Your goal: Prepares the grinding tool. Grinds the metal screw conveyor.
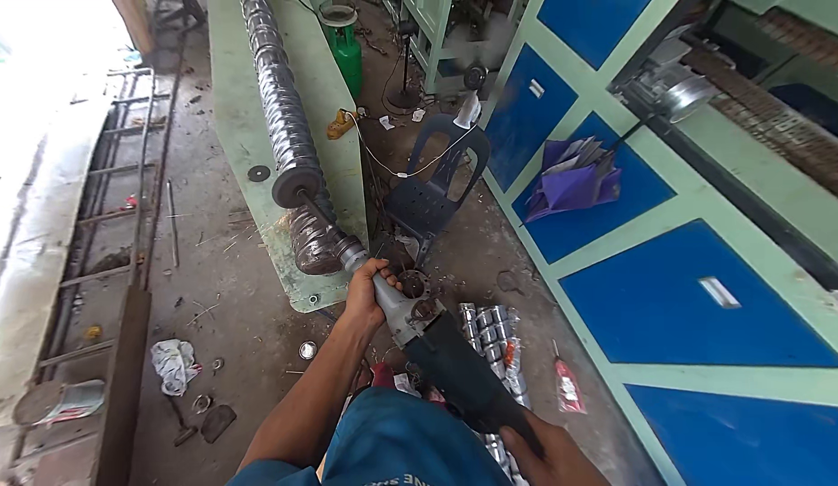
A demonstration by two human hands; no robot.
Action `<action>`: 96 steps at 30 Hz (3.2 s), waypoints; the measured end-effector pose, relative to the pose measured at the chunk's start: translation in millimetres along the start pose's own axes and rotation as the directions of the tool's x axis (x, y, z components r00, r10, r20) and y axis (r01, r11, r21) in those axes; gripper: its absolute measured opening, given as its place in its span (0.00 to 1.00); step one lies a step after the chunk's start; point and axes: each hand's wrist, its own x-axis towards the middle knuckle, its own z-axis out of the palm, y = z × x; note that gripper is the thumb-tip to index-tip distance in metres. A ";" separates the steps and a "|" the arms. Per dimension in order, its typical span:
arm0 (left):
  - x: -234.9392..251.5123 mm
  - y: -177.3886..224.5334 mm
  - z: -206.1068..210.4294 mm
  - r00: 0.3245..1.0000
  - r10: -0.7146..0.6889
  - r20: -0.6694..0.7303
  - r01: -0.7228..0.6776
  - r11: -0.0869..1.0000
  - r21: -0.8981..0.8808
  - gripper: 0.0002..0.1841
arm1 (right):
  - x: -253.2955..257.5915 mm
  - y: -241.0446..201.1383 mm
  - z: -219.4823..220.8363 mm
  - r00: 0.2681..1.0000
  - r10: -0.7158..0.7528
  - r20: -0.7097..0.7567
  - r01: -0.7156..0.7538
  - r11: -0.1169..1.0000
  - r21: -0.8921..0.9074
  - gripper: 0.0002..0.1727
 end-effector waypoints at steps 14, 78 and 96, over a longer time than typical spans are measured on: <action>47.7 -32.5 16.9 0.992 -0.039 -0.124 0.063 0.980 0.190 0.05 | 28.7 54.7 22.7 0.999 0.042 0.032 -0.051 0.920 0.388 0.26; -7.3 -34.2 -7.6 0.992 0.051 -0.115 -0.040 0.994 0.100 0.07 | 8.2 63.1 9.7 0.997 -0.079 0.027 0.076 0.993 0.085 0.31; -3.1 -36.8 -9.3 0.992 0.059 -0.113 -0.046 0.992 0.115 0.06 | 15.0 77.0 18.7 0.997 -0.051 0.053 0.042 0.986 0.161 0.30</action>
